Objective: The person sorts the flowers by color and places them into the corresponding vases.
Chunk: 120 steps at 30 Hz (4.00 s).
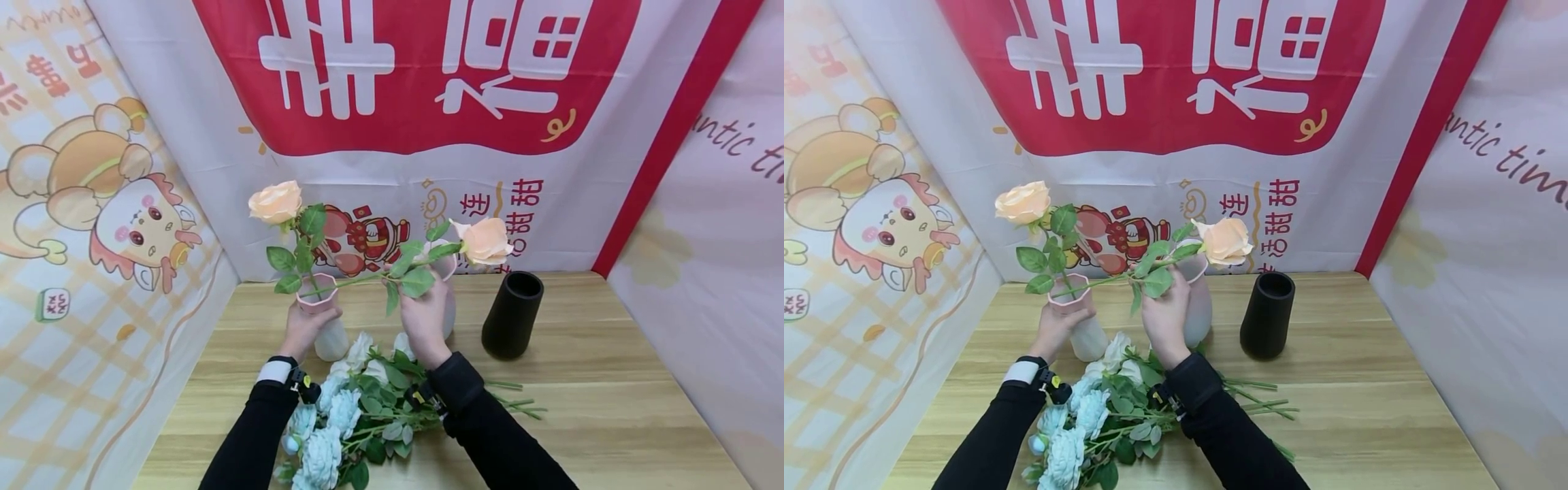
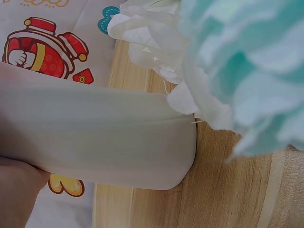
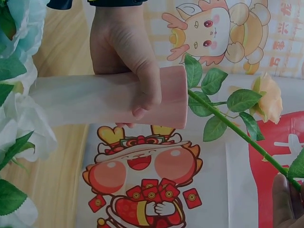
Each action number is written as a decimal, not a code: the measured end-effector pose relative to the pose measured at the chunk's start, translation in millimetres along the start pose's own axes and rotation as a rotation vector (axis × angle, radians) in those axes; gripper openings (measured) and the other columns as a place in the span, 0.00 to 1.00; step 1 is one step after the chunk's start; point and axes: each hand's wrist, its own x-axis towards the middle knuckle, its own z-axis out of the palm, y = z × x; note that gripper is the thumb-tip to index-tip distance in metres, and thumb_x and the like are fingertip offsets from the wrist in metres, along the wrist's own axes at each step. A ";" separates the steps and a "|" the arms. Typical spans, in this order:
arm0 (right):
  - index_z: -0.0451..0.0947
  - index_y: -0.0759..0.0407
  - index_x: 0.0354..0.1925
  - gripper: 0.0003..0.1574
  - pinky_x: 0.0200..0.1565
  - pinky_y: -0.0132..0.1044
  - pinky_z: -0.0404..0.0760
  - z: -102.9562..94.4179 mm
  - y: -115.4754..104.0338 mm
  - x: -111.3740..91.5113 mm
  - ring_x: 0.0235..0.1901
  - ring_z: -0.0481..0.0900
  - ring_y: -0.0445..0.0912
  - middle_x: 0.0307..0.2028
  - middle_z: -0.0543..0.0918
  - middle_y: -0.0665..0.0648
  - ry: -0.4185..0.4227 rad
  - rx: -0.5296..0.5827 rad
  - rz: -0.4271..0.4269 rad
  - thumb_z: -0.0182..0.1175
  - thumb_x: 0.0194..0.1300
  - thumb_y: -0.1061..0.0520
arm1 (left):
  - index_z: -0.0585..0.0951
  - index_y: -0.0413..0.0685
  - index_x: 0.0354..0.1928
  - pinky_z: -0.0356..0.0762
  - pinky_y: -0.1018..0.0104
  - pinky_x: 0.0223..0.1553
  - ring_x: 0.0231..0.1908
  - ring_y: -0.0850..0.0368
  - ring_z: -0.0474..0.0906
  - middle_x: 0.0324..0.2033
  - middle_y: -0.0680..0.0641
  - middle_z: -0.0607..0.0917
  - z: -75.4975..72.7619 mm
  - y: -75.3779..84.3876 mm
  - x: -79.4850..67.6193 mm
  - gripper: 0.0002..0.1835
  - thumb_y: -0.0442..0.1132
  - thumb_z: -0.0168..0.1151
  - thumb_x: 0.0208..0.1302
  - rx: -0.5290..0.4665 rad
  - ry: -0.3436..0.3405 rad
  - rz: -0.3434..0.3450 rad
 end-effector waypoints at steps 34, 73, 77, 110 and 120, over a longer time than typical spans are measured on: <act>0.76 0.70 0.44 0.07 0.46 0.34 0.80 38.7 -1.2 26.9 0.41 0.83 0.47 0.40 0.84 0.64 -0.259 -0.240 -0.145 0.59 0.67 0.70 | 0.66 0.42 0.68 0.67 0.56 0.57 0.56 0.48 0.70 0.59 0.41 0.73 -0.6 -0.5 -0.8 0.44 0.38 0.78 0.50 0.031 -0.015 -0.023; 0.81 0.65 0.54 0.16 0.35 0.22 0.75 94.7 1.4 47.9 0.40 0.82 0.42 0.43 0.85 0.60 -0.706 -0.544 -0.263 0.59 0.70 0.64 | 0.70 0.48 0.65 0.74 0.57 0.51 0.51 0.51 0.76 0.57 0.46 0.77 0.7 20.5 -12.9 0.38 0.46 0.76 0.54 0.030 -0.085 -0.038; 0.81 0.64 0.55 0.16 0.34 0.21 0.75 94.5 2.8 46.5 0.38 0.82 0.40 0.43 0.85 0.59 -0.693 -0.544 -0.275 0.60 0.70 0.64 | 0.69 0.48 0.66 0.74 0.57 0.51 0.52 0.52 0.76 0.58 0.47 0.76 1.3 26.6 -15.9 0.38 0.46 0.76 0.55 0.027 -0.090 -0.025; 0.79 0.59 0.30 0.11 0.33 0.29 0.67 69.2 47.5 34.4 0.26 0.69 0.41 0.20 0.69 0.49 -0.866 -0.927 -0.182 0.56 0.68 0.67 | 0.70 0.39 0.64 0.70 0.55 0.52 0.54 0.46 0.73 0.56 0.39 0.77 0.1 -0.9 2.7 0.35 0.41 0.71 0.56 0.259 0.008 0.004; 0.85 0.64 0.37 0.06 0.26 0.30 0.67 29.4 34.6 27.4 0.19 0.69 0.40 0.19 0.75 0.48 -0.812 -0.691 0.037 0.60 0.66 0.65 | 0.70 0.47 0.65 0.69 0.56 0.55 0.55 0.51 0.71 0.58 0.46 0.75 0.6 1.5 -0.6 0.41 0.49 0.78 0.50 0.115 -0.005 -0.054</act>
